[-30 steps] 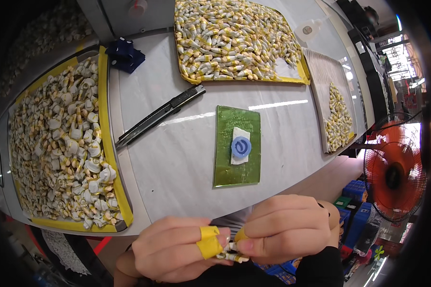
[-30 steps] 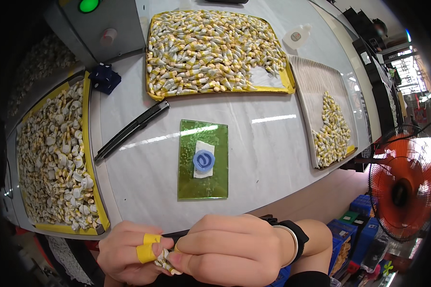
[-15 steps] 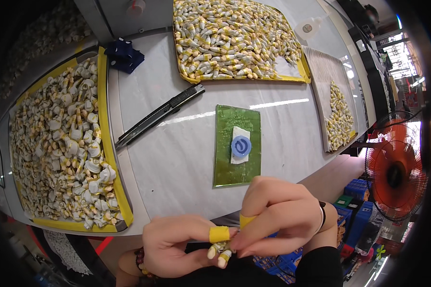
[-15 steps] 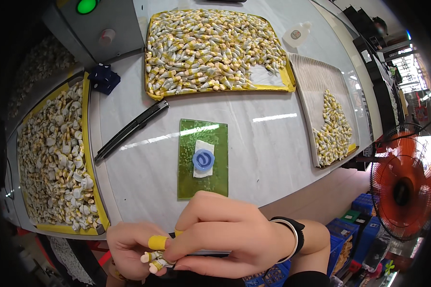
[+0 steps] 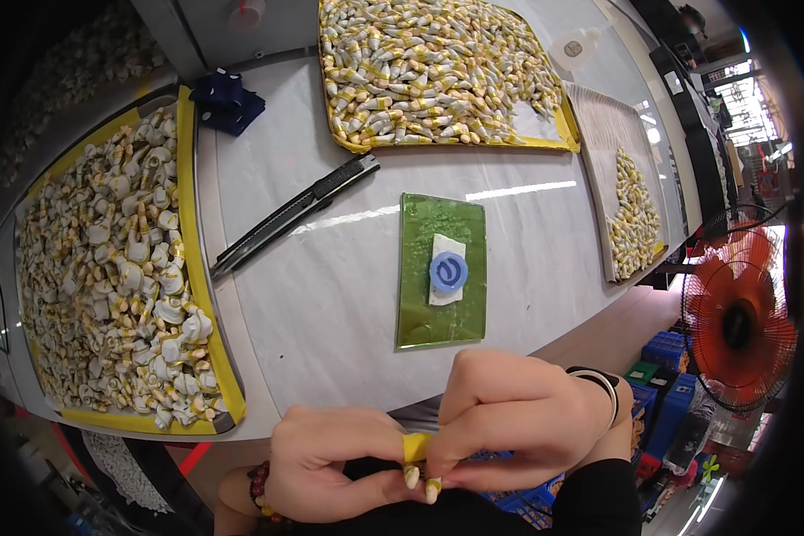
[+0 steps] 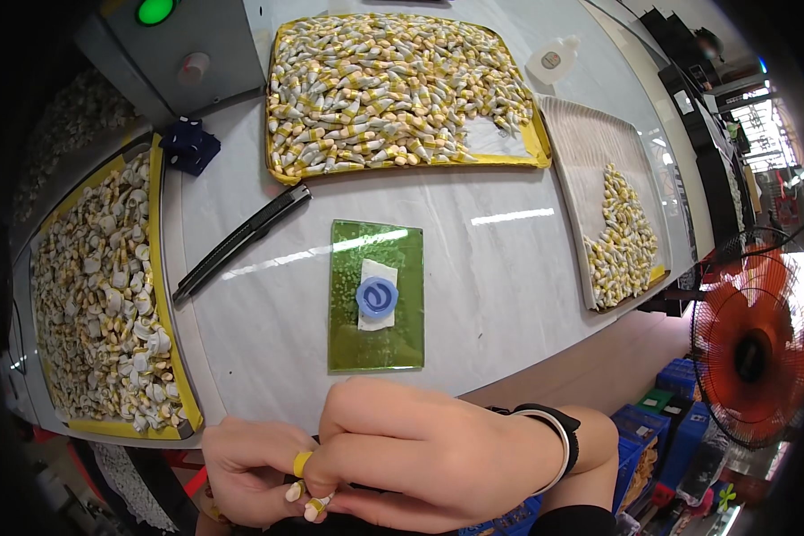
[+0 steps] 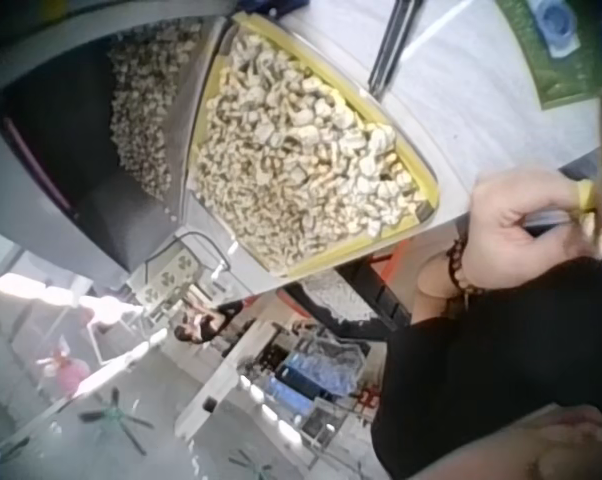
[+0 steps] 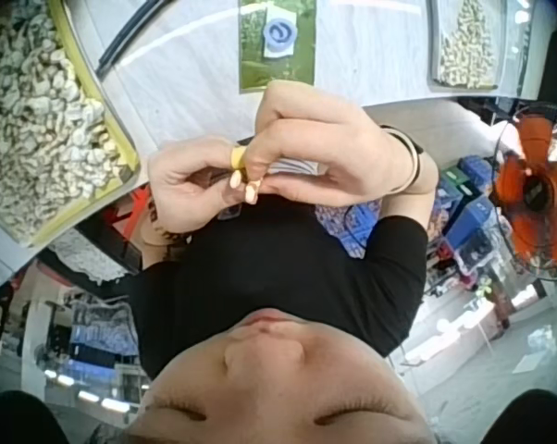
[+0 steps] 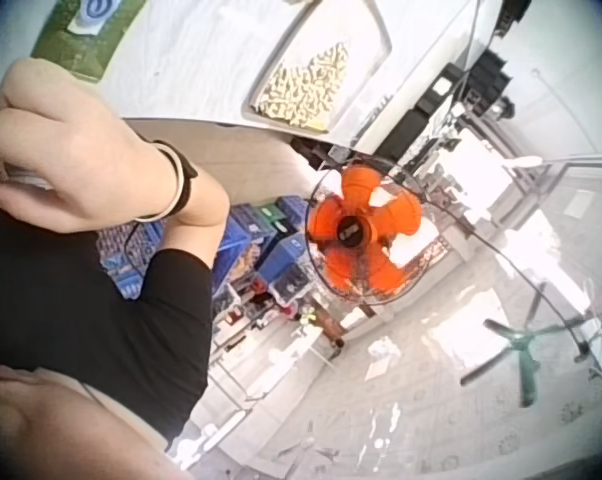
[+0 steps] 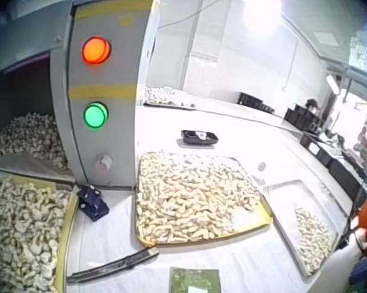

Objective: The person assembles small white and yellow plastic components by hand. They pick up a component, apply a substance from a small blue cap, and then insert a yellow piece into the white base. The assembled units are placed into a yellow tray on the table.

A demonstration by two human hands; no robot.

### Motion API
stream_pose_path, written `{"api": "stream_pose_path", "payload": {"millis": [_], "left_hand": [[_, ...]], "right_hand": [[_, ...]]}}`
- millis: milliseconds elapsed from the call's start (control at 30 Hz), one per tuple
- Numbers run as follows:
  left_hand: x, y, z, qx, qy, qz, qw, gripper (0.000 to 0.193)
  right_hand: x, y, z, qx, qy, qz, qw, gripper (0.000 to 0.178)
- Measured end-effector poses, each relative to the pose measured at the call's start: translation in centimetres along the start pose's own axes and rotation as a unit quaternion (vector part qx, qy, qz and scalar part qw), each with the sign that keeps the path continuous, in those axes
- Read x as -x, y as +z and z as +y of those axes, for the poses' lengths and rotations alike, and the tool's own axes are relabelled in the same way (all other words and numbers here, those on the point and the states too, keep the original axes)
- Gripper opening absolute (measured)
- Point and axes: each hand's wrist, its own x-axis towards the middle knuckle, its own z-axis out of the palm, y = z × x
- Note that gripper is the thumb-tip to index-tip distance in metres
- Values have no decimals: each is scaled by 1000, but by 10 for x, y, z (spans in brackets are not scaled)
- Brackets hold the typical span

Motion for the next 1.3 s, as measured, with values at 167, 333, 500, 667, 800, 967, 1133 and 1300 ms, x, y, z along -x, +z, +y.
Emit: {"api": "stream_pose_path", "payload": {"millis": [167,333,500,667,800,967,1133,1300], "left_hand": [[-1,3,4,-40,-13,18,999,16],[0,0,5,-105,26,22,994,16],[28,-19,59,-471,122,76,870,17],[32,-62,137,-799,82,167,572,28],[-10,-111,161,-751,71,204,624,33],[-99,-199,176,-754,-30,202,624,41],[-124,-249,167,-809,-76,204,546,52],[-98,-248,171,-804,0,219,553,57]], "right_hand": [[-1,-2,2,-5,-8,4,1000,12],[-2,0,3,3,-10,7,1000,14],[8,4,1,59,-19,88,994,18],[31,-6,-1,118,-21,176,977,21],[38,-11,2,121,-28,164,979,21],[43,-10,-6,164,-33,171,971,22],[60,-14,-12,184,3,215,959,20],[62,-39,-19,314,20,266,911,19]]}}
